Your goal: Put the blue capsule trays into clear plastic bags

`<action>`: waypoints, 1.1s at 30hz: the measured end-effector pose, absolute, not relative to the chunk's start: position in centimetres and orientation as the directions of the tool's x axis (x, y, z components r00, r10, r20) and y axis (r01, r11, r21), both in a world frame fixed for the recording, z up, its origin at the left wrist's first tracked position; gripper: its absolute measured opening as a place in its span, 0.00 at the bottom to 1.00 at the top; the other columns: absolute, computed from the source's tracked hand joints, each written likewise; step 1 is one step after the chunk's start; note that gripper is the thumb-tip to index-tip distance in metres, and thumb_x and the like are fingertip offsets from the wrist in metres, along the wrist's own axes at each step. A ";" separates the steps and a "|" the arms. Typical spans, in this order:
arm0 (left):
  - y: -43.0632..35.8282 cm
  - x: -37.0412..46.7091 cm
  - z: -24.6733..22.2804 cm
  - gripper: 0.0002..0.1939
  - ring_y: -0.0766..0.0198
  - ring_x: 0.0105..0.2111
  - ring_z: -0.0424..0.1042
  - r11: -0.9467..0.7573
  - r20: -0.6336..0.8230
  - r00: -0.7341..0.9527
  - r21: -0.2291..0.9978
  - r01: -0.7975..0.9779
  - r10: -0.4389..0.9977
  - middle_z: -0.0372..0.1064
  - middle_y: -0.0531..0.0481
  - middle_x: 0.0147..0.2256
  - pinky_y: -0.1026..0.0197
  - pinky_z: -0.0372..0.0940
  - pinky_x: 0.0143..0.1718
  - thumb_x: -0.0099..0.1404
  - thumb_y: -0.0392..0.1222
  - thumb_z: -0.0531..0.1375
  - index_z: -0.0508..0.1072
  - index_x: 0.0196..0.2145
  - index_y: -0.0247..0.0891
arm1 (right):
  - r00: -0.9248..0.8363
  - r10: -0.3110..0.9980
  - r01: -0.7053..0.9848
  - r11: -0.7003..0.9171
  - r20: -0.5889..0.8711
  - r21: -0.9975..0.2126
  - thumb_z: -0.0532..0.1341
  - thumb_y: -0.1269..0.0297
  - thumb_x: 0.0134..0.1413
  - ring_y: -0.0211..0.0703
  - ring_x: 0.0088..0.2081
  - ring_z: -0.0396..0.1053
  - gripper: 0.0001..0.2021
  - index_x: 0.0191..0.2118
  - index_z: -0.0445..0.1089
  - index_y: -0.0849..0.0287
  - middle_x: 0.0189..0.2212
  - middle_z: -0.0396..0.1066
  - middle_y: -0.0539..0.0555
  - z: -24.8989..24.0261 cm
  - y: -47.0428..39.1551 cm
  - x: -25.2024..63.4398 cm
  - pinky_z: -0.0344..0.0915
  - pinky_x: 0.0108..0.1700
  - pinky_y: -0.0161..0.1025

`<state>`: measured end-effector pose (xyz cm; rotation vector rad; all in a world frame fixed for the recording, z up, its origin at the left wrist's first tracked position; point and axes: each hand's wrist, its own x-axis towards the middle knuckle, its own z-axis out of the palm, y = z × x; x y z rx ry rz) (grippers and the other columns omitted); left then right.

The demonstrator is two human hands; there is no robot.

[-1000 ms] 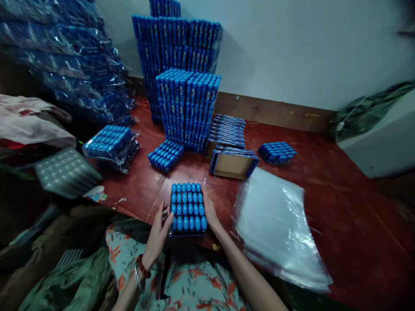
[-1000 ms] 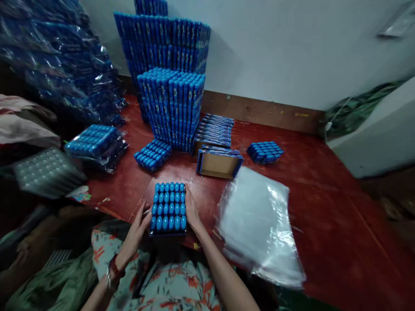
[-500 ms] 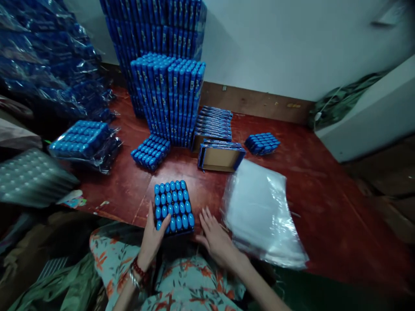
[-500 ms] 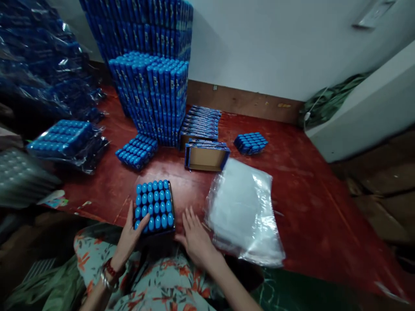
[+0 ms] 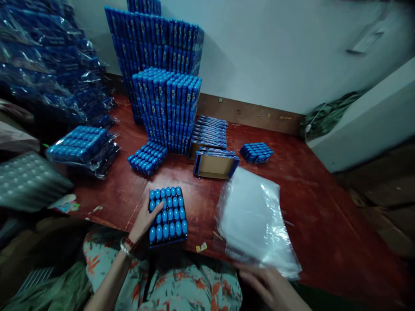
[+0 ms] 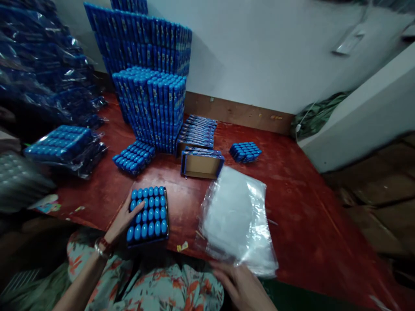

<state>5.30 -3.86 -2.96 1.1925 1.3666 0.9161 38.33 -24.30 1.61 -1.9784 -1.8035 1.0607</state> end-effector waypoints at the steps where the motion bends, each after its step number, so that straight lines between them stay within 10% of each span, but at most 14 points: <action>1: -4.0 5.6 -3.0 0.44 0.54 0.64 0.48 0.211 -0.224 0.068 0.964 0.162 0.972 0.46 0.42 0.65 0.52 0.43 0.65 0.59 0.58 0.59 0.46 0.65 0.38 | -0.002 0.962 0.681 -0.198 -0.272 -0.705 0.50 0.49 0.59 0.48 0.42 0.73 0.21 0.42 0.76 0.53 0.40 0.76 0.56 1.8 -22.0 37.4 0.70 0.43 0.40; 10: -5.5 7.0 -3.2 0.47 0.58 0.66 0.40 0.237 -0.250 0.075 0.960 0.149 0.965 0.36 0.44 0.67 0.54 0.38 0.66 0.61 0.58 0.57 0.34 0.67 0.40 | 0.213 0.946 0.687 0.032 0.243 -0.726 0.55 0.45 0.55 0.48 0.39 0.67 0.22 0.41 0.74 0.58 0.34 0.72 0.58 -4.4 -11.0 32.3 0.65 0.42 0.44; 15: -6.7 6.6 -2.7 0.50 0.57 0.66 0.39 0.268 -0.282 0.065 0.949 0.168 0.957 0.35 0.44 0.67 0.55 0.39 0.66 0.60 0.58 0.58 0.33 0.67 0.38 | 0.317 0.941 0.754 -0.173 0.121 -0.633 0.50 0.44 0.57 0.42 0.24 0.62 0.24 0.28 0.73 0.59 0.18 0.65 0.52 -2.8 -11.2 34.8 0.58 0.31 0.39; 21: -9.6 6.0 -3.3 0.45 0.60 0.67 0.36 0.321 -0.325 0.065 0.945 0.063 0.943 0.33 0.48 0.68 0.56 0.37 0.66 0.63 0.58 0.54 0.33 0.67 0.41 | 0.316 0.948 0.853 -0.266 0.039 -0.449 0.56 0.47 0.50 0.48 0.34 0.66 0.29 0.54 0.65 0.60 0.34 0.70 0.56 -3.4 -15.9 42.5 0.60 0.39 0.44; 26: -9.7 5.9 -4.2 0.40 0.57 0.66 0.44 0.324 -0.330 -0.051 0.941 -0.101 0.943 0.38 0.46 0.67 0.53 0.43 0.65 0.65 0.58 0.51 0.38 0.67 0.43 | 0.405 0.902 0.794 -0.266 0.149 -0.547 0.53 0.43 0.52 0.50 0.36 0.64 0.22 0.30 0.69 0.59 0.29 0.70 0.58 -6.5 -16.3 42.7 0.60 0.43 0.47; 33: -9.6 4.2 -0.6 0.30 0.53 0.60 0.57 -0.104 0.165 -0.287 0.971 0.215 0.944 0.54 0.43 0.61 0.51 0.54 0.61 0.65 0.51 0.55 0.55 0.62 0.42 | 0.466 0.874 0.697 -0.263 0.141 -0.668 0.50 0.43 0.56 0.48 0.35 0.66 0.24 0.28 0.71 0.59 0.27 0.72 0.58 -3.3 -14.6 42.7 0.61 0.40 0.43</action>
